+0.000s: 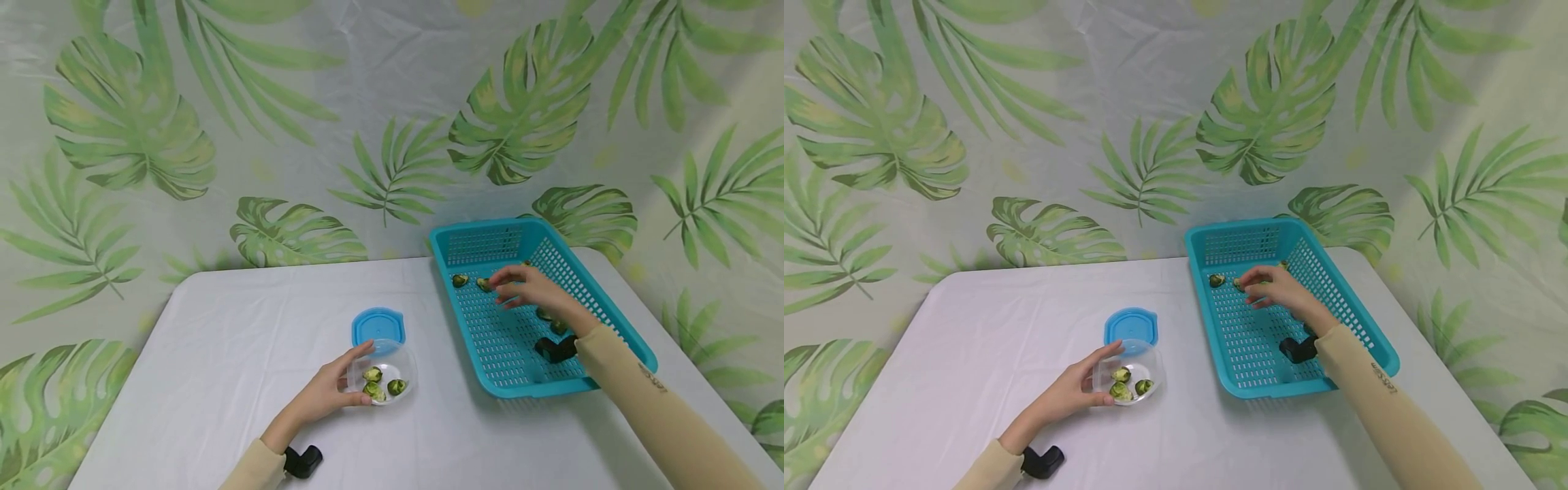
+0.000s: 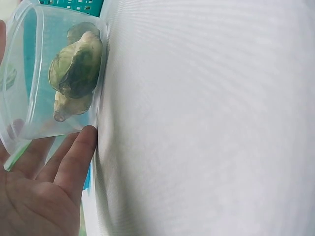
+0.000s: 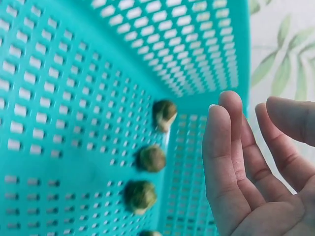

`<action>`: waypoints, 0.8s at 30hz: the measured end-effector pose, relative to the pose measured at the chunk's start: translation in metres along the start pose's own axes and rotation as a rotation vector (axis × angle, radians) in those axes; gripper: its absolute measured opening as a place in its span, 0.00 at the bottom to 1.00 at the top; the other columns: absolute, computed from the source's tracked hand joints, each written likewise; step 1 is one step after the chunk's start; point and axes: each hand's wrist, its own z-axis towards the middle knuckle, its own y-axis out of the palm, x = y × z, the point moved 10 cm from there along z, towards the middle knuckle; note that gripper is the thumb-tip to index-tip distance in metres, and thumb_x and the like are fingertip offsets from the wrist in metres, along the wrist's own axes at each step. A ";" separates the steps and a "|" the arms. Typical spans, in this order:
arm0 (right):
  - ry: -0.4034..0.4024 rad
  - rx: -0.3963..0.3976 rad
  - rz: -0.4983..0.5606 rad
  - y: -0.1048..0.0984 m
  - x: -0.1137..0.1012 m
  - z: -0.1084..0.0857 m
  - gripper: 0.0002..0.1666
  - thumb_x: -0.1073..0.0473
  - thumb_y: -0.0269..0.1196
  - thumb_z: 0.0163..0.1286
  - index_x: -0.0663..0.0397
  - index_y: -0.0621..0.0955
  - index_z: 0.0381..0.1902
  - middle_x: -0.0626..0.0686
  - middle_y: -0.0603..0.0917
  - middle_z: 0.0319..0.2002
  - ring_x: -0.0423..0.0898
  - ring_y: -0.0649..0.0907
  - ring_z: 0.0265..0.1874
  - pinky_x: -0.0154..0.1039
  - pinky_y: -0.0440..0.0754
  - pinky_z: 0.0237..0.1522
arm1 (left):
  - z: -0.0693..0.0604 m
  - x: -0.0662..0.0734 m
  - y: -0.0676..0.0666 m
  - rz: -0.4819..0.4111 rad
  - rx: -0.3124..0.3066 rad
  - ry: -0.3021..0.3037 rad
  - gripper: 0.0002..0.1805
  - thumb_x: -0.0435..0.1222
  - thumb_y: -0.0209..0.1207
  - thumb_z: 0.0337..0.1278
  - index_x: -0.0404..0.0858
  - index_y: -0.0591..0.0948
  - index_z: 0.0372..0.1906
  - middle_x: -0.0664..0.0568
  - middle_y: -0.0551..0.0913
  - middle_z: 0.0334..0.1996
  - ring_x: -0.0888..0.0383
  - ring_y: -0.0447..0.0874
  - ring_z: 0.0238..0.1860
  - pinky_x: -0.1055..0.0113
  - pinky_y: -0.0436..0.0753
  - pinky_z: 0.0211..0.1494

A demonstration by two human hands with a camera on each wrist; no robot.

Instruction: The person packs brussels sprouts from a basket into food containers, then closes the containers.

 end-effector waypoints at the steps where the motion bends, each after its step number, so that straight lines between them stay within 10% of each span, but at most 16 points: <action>1: 0.007 0.006 -0.004 -0.003 0.003 0.001 0.20 0.65 0.54 0.73 0.76 0.69 0.56 0.70 0.72 0.52 0.58 0.82 0.43 0.51 0.82 0.44 | 0.000 0.000 0.000 0.001 0.000 0.001 0.47 0.37 0.69 0.53 0.47 0.56 0.75 0.48 0.61 0.71 0.45 0.54 0.71 0.45 0.71 0.61; 24: 0.179 0.059 -0.081 -0.036 0.051 0.022 0.24 0.65 0.49 0.75 0.76 0.63 0.63 0.75 0.65 0.60 0.67 0.75 0.52 0.57 0.76 0.53 | 0.000 -0.005 -0.001 -0.004 0.003 -0.010 0.47 0.38 0.69 0.53 0.52 0.56 0.75 0.51 0.61 0.71 0.46 0.54 0.71 0.45 0.70 0.61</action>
